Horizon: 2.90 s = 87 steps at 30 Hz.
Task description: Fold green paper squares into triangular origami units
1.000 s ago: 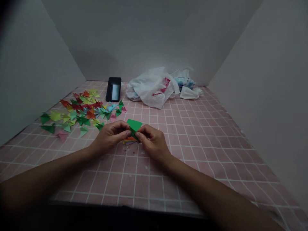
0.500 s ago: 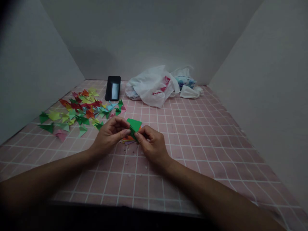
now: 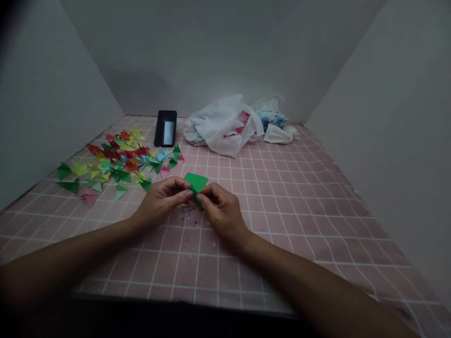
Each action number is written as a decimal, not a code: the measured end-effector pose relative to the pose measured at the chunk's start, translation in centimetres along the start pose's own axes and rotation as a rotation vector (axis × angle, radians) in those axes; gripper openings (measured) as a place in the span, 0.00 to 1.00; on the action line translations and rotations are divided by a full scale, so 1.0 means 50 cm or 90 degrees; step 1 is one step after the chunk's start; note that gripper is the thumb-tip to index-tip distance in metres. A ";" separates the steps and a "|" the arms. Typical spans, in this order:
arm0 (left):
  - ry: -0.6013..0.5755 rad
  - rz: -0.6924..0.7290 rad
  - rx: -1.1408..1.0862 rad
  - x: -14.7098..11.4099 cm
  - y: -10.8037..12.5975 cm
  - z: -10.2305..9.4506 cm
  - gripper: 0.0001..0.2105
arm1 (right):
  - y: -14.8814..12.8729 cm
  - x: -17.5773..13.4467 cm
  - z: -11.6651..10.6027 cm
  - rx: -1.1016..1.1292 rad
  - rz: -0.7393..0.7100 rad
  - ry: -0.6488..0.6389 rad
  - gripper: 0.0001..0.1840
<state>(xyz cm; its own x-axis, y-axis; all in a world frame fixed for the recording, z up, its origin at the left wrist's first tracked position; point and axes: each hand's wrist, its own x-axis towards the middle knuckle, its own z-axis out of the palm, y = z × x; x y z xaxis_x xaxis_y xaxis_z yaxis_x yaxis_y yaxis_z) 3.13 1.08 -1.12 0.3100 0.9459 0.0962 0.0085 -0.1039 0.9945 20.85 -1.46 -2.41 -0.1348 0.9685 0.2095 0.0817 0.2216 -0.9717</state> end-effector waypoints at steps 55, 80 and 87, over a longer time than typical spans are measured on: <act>-0.085 -0.133 -0.045 0.000 -0.004 0.002 0.17 | -0.002 0.001 0.001 0.196 0.155 -0.070 0.18; -0.017 -0.131 -0.093 0.016 -0.001 -0.012 0.13 | 0.006 0.021 -0.011 0.244 0.215 -0.092 0.19; -0.028 -0.147 -0.093 0.015 -0.004 -0.015 0.13 | 0.006 0.036 -0.023 0.212 0.139 0.030 0.17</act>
<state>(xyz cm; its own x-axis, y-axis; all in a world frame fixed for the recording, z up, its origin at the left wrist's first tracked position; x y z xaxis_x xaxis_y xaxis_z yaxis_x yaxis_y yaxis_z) 2.62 2.03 -1.24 0.3572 0.9246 -0.1321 -0.0523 0.1611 0.9856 21.76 0.46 -2.22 -0.1031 0.9946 -0.0087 -0.2219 -0.0315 -0.9746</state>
